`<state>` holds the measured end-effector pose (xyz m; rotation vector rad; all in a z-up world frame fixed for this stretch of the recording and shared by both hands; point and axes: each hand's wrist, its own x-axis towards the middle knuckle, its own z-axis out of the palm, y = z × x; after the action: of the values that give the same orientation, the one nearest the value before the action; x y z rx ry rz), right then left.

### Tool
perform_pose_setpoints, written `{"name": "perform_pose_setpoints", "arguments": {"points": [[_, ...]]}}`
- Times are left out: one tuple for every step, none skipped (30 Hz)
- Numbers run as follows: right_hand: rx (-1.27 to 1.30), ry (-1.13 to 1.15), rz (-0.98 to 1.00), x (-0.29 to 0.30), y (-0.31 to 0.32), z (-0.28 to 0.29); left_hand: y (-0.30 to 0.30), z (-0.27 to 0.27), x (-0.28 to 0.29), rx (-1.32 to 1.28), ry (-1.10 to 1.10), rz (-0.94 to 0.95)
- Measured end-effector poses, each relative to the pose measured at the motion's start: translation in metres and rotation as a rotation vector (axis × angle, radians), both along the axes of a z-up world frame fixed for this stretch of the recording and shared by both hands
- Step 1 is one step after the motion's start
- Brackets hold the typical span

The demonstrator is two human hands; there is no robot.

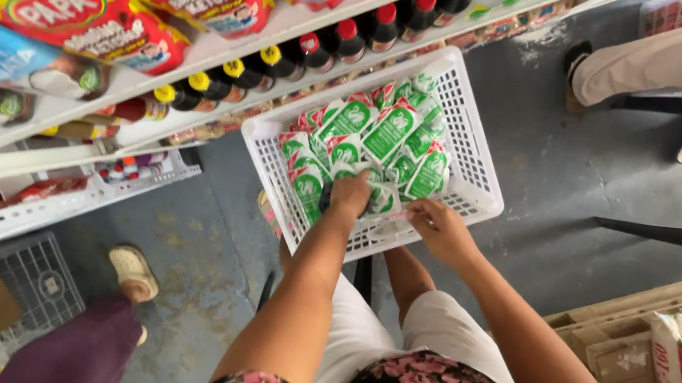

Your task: Wiping down condiment pouches with a cloth and arranging them on a grocery store shelf.

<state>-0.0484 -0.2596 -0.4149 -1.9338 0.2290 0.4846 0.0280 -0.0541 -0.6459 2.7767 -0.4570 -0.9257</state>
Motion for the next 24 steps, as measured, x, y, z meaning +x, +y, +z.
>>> {"name": "perform_pose_setpoints", "arguments": {"points": [[-0.009, 0.010, -0.005, 0.000, -0.002, 0.001, 0.000, 0.009, -0.007, -0.032, 0.003, 0.019], [-0.018, 0.019, -0.011, 0.000, -0.004, 0.001, 0.000, 0.018, -0.014, -0.065, 0.007, 0.039], [-0.012, 0.025, -0.005, -0.010, -0.002, -0.006, 0.007, 0.042, -0.021, -0.058, 0.012, 0.044], [0.062, 0.120, -0.058, -0.020, -0.001, -0.012, 0.014, 0.068, -0.028, -0.093, -0.102, -0.135], [0.130, 0.193, -0.116, -0.017, -0.002, -0.020, 0.016, 0.092, -0.018, -0.131, -0.240, -0.321], [0.131, 0.176, -0.115, -0.016, -0.005, -0.025, 0.017, 0.114, -0.019, -0.128, -0.256, -0.322], [0.243, 0.309, -0.249, -0.015, -0.009, -0.028, 0.017, 0.137, -0.022, -0.320, -0.341, -0.251], [0.357, 0.441, -0.381, -0.014, -0.013, -0.031, 0.017, 0.160, -0.026, -0.512, -0.424, -0.180], [0.360, 0.430, -0.378, -0.013, -0.013, -0.031, 0.017, 0.197, -0.028, -0.509, -0.436, -0.182], [0.482, 0.518, -0.423, -0.013, -0.014, -0.032, 0.017, 0.235, -0.031, -0.619, -0.544, -0.169], [0.602, 0.601, -0.466, -0.010, -0.016, -0.032, 0.016, 0.271, -0.033, -0.733, -0.656, -0.158], [0.602, 0.585, -0.460, 0.000, -0.014, -0.013, 0.017, 0.299, -0.033, -0.734, -0.673, -0.162], [0.804, 0.632, -0.428, 0.005, -0.012, 0.007, 0.018, 0.326, -0.039, -0.819, -0.705, -0.189], [1.006, 0.678, -0.390, 0.009, -0.010, 0.027, 0.019, 0.354, -0.045, -0.904, -0.737, -0.216], [1.001, 0.678, -0.376, 0.012, -0.003, 0.039, 0.023, 0.367, -0.051, -0.901, -0.748, -0.208], [1.174, 0.695, -0.378, 0.016, 0.004, 0.051, 0.027, 0.379, -0.057, -0.906, -0.862, -0.278], [1.343, 0.701, -0.374, 0.025, 0.007, 0.062, 0.028, 0.391, -0.057, -0.911, -0.984, -0.351], [1.333, 0.694, -0.357, 0.029, 0.005, 0.067, 0.033, 0.404, -0.057, -0.910, -1.004, -0.345], [1.400, 0.641, -0.300, 0.031, 0.005, 0.072, 0.040, 0.417, -0.060, -0.874, -0.945, -0.382], [1.466, 0.588, -0.242, 0.033, 0.004, 0.076, 0.048, 0.430, -0.063, -0.837, -0.884, -0.416], [1.463, 0.586, -0.223, 0.037, 0.009, 0.095, 0.056, 0.438, -0.066, -0.829, -0.901, -0.411], [1.481, 0.501, -0.130, 0.040, 0.013, 0.114, 0.064, 0.446, -0.068, -0.772, -0.807, -0.383], [1.499, 0.415, -0.042, 0.040, 0.018, 0.132, 0.072, 0.454, -0.071, -0.715, -0.709, -0.355], [1.498, 0.414, -0.027, 0.039, 0.019, 0.140, 0.077, 0.457, -0.074, -0.709, -0.721, -0.352]]}}
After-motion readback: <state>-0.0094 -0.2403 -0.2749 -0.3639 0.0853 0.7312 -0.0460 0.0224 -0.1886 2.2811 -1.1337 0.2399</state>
